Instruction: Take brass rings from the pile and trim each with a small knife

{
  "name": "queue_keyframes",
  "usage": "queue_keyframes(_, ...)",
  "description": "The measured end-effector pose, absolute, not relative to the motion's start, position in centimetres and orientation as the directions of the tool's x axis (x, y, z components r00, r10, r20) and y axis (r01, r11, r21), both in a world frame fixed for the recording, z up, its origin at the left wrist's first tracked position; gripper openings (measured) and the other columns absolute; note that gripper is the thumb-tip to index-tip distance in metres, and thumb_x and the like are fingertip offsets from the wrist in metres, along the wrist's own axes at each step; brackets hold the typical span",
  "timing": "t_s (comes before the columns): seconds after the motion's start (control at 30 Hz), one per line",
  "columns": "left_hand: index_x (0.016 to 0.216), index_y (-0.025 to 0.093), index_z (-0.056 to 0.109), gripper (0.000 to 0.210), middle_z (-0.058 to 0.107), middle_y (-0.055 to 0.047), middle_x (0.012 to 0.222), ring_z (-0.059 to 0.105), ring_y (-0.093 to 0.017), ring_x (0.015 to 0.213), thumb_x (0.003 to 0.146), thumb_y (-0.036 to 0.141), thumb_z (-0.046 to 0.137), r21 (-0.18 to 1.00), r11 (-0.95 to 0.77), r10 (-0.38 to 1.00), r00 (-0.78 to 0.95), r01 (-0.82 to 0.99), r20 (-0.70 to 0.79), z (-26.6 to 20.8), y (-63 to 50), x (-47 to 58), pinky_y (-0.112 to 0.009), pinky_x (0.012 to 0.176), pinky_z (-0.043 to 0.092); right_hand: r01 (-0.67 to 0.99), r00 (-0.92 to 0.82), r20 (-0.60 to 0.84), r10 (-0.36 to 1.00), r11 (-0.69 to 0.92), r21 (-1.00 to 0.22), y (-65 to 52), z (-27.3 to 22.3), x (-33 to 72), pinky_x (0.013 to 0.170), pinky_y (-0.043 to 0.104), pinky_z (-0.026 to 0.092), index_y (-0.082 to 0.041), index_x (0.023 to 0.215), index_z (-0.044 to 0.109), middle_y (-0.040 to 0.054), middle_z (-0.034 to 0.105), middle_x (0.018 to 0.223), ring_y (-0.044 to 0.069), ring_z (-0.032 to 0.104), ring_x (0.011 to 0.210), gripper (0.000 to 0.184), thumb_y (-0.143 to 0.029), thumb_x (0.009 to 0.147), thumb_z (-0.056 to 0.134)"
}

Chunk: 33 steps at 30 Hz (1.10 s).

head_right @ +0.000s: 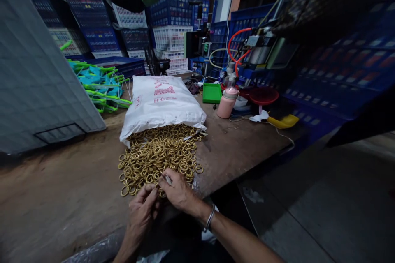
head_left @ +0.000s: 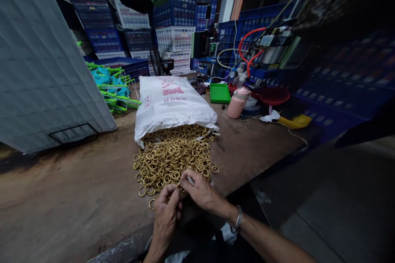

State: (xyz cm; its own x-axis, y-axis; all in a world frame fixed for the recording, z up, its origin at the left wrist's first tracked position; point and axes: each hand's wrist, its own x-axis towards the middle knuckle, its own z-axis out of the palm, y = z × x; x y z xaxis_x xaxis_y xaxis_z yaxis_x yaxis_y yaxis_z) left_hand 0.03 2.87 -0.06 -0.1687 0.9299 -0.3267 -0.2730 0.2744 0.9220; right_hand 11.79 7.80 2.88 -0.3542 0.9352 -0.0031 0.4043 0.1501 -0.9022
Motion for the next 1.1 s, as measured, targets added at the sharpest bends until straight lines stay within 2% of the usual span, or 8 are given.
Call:
queue_keyframes(0.17,0.069,0.017,0.057,0.026,0.050,0.005,0.046,0.040,-0.007,0.038,0.061,0.041,0.067,0.947,0.192,0.933,-0.251,-0.258,-0.258,0.6,3.0,0.2,-0.017,0.037,0.029,0.257,-0.409,-0.212,0.888,-0.111,-0.960,7.6,2.0,11.8,0.044,0.017,0.026,-0.017,0.065,0.044,-0.0060,0.041,0.054,0.005,0.032,0.045,0.029,-0.040,0.083,0.039)
queue_keyframes(0.27,0.068,0.017,0.058,0.025,0.051,0.004,0.047,0.041,-0.007,0.039,0.061,0.040,0.067,0.952,0.188,0.944,-0.222,-0.243,-0.243,0.9,2.9,0.2,-0.017,0.038,0.030,0.178,-0.439,-0.299,0.847,-0.244,-0.953,7.6,1.5,11.8,0.038,0.017,0.021,-0.018,0.070,0.044,-0.0073,0.040,0.052,0.004,0.026,0.038,0.028,-0.042,0.083,0.037)
queue_keyframes(0.33,0.073,0.017,0.058,0.028,0.049,0.005,0.046,0.039,-0.006,0.036,0.063,0.043,0.064,0.940,0.239,0.940,-0.186,-0.243,-0.287,1.0,2.8,0.1,-0.016,0.035,0.027,0.170,-0.416,-0.262,0.871,-0.209,-0.963,7.7,1.5,11.7,0.040,0.017,0.024,-0.018,0.071,0.044,-0.0070,0.042,0.053,0.005,0.029,0.041,0.022,-0.038,0.081,0.041)
queue_keyframes(0.43,0.078,0.017,0.055,0.034,0.048,0.006,0.049,0.038,-0.004,0.034,0.064,0.048,0.061,0.910,0.315,0.923,-0.139,-0.268,-0.360,0.8,2.7,0.0,-0.014,0.032,0.025,0.226,-0.373,-0.156,0.915,-0.073,-0.971,7.8,1.7,11.5,0.047,0.016,0.030,-0.017,0.068,0.046,-0.0062,0.042,0.056,0.006,0.035,0.050,0.018,-0.033,0.078,0.046)
queue_keyframes(0.6,0.074,0.018,0.050,0.029,0.047,0.007,0.051,0.038,-0.003,0.035,0.069,0.046,0.058,0.880,0.332,0.924,-0.069,-0.339,-0.375,0.3,2.6,-0.1,-0.013,0.032,0.026,0.323,-0.371,-0.076,0.926,0.052,-0.945,7.6,1.9,11.3,0.048,0.017,0.028,-0.017,0.067,0.048,-0.0064,0.040,0.056,0.007,0.035,0.053,0.016,-0.030,0.077,0.047)
queue_keyframes(0.77,0.073,0.019,0.047,0.026,0.048,0.007,0.052,0.040,-0.003,0.036,0.070,0.043,0.058,0.854,0.341,0.929,0.000,-0.392,-0.371,1.0,2.3,-0.2,-0.012,0.033,0.025,0.299,-0.391,-0.063,0.918,0.062,-0.952,7.4,2.3,11.5,0.051,0.017,0.030,-0.017,0.069,0.049,-0.0057,0.042,0.058,0.007,0.038,0.056,0.014,-0.027,0.078,0.045)
queue_keyframes(1.1,0.070,0.019,0.044,0.030,0.049,0.007,0.053,0.042,-0.003,0.038,0.066,0.043,0.063,0.802,0.357,0.918,0.021,-0.479,-0.396,1.5,2.0,0.1,-0.013,0.035,0.026,0.225,-0.416,-0.085,0.905,0.012,-0.974,7.3,2.5,11.5,0.054,0.018,0.034,-0.017,0.074,0.050,-0.0044,0.045,0.060,0.008,0.042,0.057,0.018,-0.030,0.082,0.041)
